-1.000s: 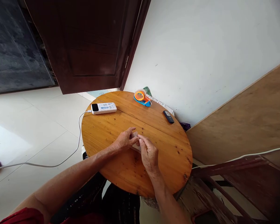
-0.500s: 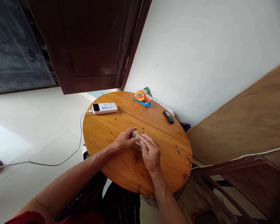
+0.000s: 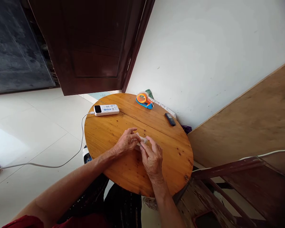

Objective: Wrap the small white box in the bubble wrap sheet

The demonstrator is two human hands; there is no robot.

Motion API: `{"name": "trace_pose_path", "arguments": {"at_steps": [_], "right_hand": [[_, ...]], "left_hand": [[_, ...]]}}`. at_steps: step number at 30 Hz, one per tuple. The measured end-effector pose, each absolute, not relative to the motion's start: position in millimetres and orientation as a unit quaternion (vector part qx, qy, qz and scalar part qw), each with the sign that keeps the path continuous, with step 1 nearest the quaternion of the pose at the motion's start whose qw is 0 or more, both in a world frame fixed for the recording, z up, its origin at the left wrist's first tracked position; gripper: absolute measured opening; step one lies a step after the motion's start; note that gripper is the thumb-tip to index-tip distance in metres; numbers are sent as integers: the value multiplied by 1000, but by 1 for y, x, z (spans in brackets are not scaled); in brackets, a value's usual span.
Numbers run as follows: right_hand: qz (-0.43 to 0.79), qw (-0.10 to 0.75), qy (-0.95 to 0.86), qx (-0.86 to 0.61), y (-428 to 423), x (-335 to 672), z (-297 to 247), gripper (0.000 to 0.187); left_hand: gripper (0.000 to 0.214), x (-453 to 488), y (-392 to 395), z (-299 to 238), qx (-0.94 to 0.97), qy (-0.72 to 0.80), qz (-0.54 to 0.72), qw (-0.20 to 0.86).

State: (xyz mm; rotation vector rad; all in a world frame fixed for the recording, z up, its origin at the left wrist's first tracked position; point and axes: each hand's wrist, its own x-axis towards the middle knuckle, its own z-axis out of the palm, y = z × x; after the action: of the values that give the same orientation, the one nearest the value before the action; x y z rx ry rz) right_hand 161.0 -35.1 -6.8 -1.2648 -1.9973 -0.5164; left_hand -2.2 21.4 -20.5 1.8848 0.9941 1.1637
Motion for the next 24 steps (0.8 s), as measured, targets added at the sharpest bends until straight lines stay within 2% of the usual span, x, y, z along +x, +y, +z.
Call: {"name": "trace_pose_path", "arguments": {"at_steps": [8,13,17,24], "right_hand": [[-154,384,-760,-501,-35,164,-12,19],[-101,385,-755,-521,-35,168,-13,40],[-115,351,-767,-525,-36,166,-12,31],[-172,351,-764,-514,-37,161,-11,25]], "left_hand": [[30,-4,23,-21,742,388,420,350],[30,-4,22,-22,743,383,424,348],[27,-4,21,-21,742,386,424,348],[28,-3,22,-20,736,393,422,354]]}}
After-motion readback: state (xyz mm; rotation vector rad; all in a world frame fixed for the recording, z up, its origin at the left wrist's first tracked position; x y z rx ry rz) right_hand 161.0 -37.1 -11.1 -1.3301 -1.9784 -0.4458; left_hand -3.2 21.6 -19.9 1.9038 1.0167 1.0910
